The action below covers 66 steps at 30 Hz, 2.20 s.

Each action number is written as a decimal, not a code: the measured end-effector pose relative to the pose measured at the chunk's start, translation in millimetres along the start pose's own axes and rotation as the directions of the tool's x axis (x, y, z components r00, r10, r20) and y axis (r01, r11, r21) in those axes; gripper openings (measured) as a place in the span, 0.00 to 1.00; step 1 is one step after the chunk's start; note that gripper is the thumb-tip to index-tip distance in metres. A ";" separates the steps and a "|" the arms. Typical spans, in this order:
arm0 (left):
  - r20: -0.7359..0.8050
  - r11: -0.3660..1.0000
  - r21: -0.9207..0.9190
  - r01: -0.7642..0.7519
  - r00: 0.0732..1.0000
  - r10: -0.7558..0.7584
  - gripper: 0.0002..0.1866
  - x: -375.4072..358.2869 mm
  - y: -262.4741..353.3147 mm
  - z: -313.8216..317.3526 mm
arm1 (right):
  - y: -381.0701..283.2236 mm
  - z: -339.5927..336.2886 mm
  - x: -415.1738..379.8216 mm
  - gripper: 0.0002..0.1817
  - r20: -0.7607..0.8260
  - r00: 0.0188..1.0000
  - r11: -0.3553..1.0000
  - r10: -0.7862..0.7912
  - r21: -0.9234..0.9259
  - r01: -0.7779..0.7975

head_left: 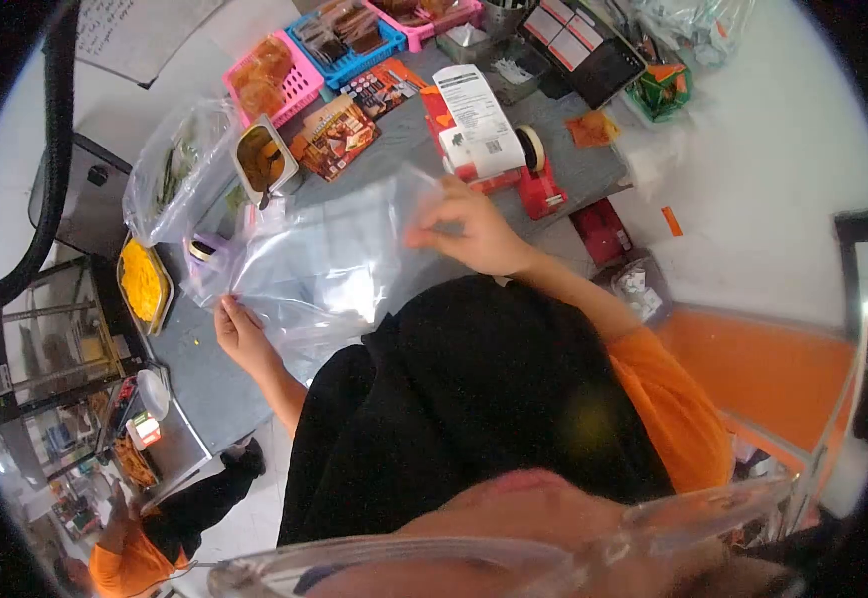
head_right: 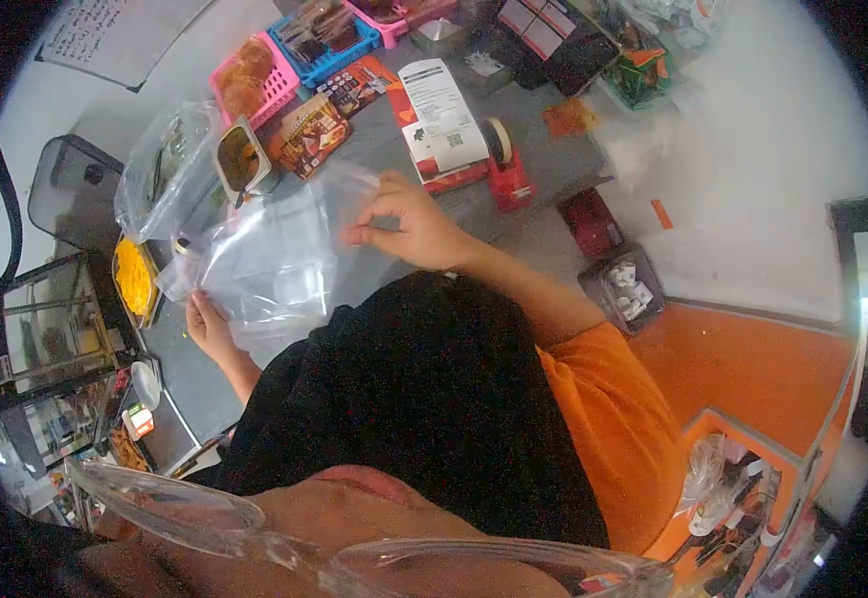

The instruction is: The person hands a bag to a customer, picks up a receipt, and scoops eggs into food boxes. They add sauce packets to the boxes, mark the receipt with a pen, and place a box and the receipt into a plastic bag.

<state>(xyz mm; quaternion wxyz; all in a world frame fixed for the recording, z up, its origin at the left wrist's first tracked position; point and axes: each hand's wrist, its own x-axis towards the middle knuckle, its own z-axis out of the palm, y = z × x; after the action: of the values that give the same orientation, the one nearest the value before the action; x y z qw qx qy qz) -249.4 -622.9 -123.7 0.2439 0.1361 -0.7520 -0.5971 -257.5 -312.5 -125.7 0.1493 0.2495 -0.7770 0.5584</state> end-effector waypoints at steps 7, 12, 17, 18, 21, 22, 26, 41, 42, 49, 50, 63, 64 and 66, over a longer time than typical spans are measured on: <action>0.123 0.993 -0.038 0.114 0.986 -0.109 0.12 13.2 -17.9 0.2 | -13.9 4.0 -0.5 0.07 0.186 0.925 0.720 0.332 0.584 -0.376; 0.252 0.997 -0.017 0.078 0.965 -0.071 0.13 32.5 -26.8 2.2 | -27.1 -1.6 8.7 0.08 0.342 0.775 0.728 0.532 0.283 -0.625; 0.321 0.990 0.109 -0.092 0.946 0.053 0.12 42.8 -17.1 24.0 | -11.3 13.4 9.7 0.12 0.060 0.851 0.732 0.522 0.482 -0.482; 0.322 0.990 0.109 -0.094 0.945 0.055 0.12 44.9 -15.1 25.5 | -9.9 15.9 10.4 0.13 0.039 0.786 0.536 0.617 0.710 -0.456; 0.240 0.936 0.290 -0.201 0.962 0.132 0.11 52.1 -15.2 22.6 | -2.5 -2.3 4.7 0.14 0.397 0.835 0.480 0.380 0.687 -0.545; 0.206 0.944 0.269 -0.191 0.969 0.137 0.11 58.9 -23.6 14.2 | -0.8 -7.3 2.6 0.14 0.550 0.802 0.462 0.234 0.662 -0.590; 0.193 0.983 0.172 -0.068 0.981 0.034 0.10 51.5 -22.7 10.2 | -6.5 -7.7 -1.7 0.12 0.555 0.619 0.575 0.556 0.280 -0.768; 0.631 0.866 0.245 -0.437 0.749 0.200 0.20 -43.1 32.3 81.0 | 0.3 30.1 -0.5 0.10 0.231 0.779 0.623 0.583 0.489 -0.611; 0.634 0.963 0.159 -0.220 0.770 0.071 0.17 -57.9 33.1 95.5 | 1.6 37.6 -0.7 0.10 0.237 0.778 0.623 0.582 0.485 -0.614; 0.628 0.921 -0.190 0.341 0.763 -0.153 0.06 -57.9 10.1 99.7 | 6.0 26.1 -3.5 0.11 0.332 0.748 0.609 0.574 0.438 -0.662; 0.643 0.774 -0.305 0.554 0.720 -0.261 0.06 -55.3 8.3 96.7 | 10.1 29.1 -7.2 0.11 0.372 0.779 0.385 0.504 0.711 -0.588; 0.374 0.693 -0.553 0.462 0.881 -0.289 0.11 -17.1 51.3 8.5 | 13.2 -120.6 -21.0 0.18 0.178 0.796 0.813 0.579 -0.052 -0.580; 0.405 0.839 -0.436 0.324 0.904 -0.139 0.11 -15.3 51.9 16.7 | 12.2 -112.9 -16.4 0.18 0.182 0.794 0.812 0.581 -0.055 -0.582; 0.548 0.956 -0.292 0.021 0.823 0.150 0.18 -17.3 58.6 38.0 | 1.6 -81.2 3.6 0.20 -0.065 0.995 0.928 0.073 -0.361 -0.092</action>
<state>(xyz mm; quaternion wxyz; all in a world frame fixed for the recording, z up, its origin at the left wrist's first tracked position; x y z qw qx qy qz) -249.9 -568.0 -77.2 0.0477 -0.1090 -0.7003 -0.7039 -265.2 -236.4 -98.2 0.1888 0.1703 -0.8726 0.4171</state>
